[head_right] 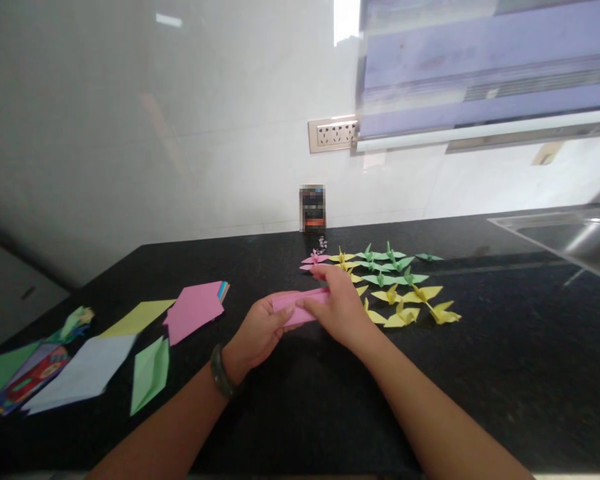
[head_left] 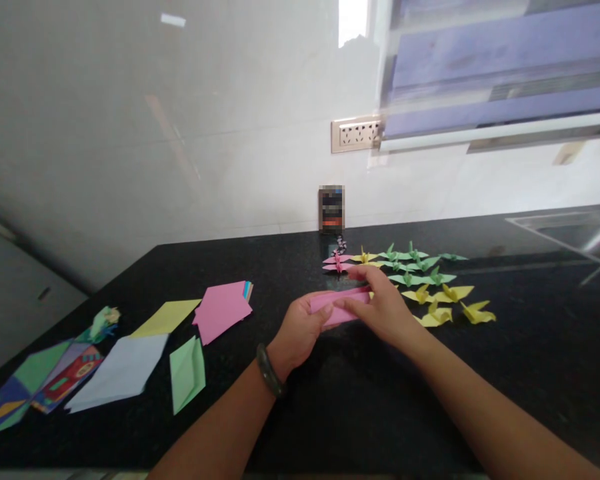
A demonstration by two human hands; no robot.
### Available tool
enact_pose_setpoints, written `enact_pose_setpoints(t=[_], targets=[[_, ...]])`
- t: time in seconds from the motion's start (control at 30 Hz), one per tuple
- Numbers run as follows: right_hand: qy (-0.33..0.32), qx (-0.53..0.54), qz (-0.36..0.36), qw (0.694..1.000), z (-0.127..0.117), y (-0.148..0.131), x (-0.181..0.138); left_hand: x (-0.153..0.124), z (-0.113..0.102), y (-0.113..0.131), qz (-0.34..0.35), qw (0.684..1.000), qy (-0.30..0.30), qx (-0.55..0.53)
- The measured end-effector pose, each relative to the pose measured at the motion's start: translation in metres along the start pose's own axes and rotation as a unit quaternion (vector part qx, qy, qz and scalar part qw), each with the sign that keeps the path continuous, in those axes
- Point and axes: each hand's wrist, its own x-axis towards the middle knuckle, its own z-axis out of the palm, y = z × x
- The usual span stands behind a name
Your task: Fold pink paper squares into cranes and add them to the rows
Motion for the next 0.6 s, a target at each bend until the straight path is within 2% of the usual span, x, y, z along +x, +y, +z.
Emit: enact_pose_setpoints(t=[0.07, 0.17, 0.2, 0.37, 0.5, 0.6], targets=[[-0.046, 0.069, 0.123, 0.989, -0.003, -0.004, 0.0, -0.001, -0.002, 0.0, 0.004, 1.0, 0.02, 0.007], [-0.144, 0.205, 0.235, 0.939, -0.004, -0.009, 0.0, -0.002, -0.008, 0.001, 0.022, 0.998, 0.054, 0.016], [-0.157, 0.23, 0.248, 0.928, -0.003, -0.009, -0.001, -0.002, -0.01, 0.001, 0.028, 0.997, 0.063, 0.025], [-0.102, 0.262, 0.294, 0.913, 0.004, -0.006, -0.003, -0.002, -0.011, 0.0, 0.042, 0.989, 0.097, 0.101], [-0.095, 0.246, 0.296, 0.918, 0.005, -0.007, -0.003, -0.003, -0.008, 0.001, 0.064, 0.97, 0.141, 0.188], [-0.104, 0.226, 0.282, 0.927, 0.005, -0.008, -0.003, -0.003, -0.008, 0.002, 0.061, 0.962, 0.149, 0.222]])
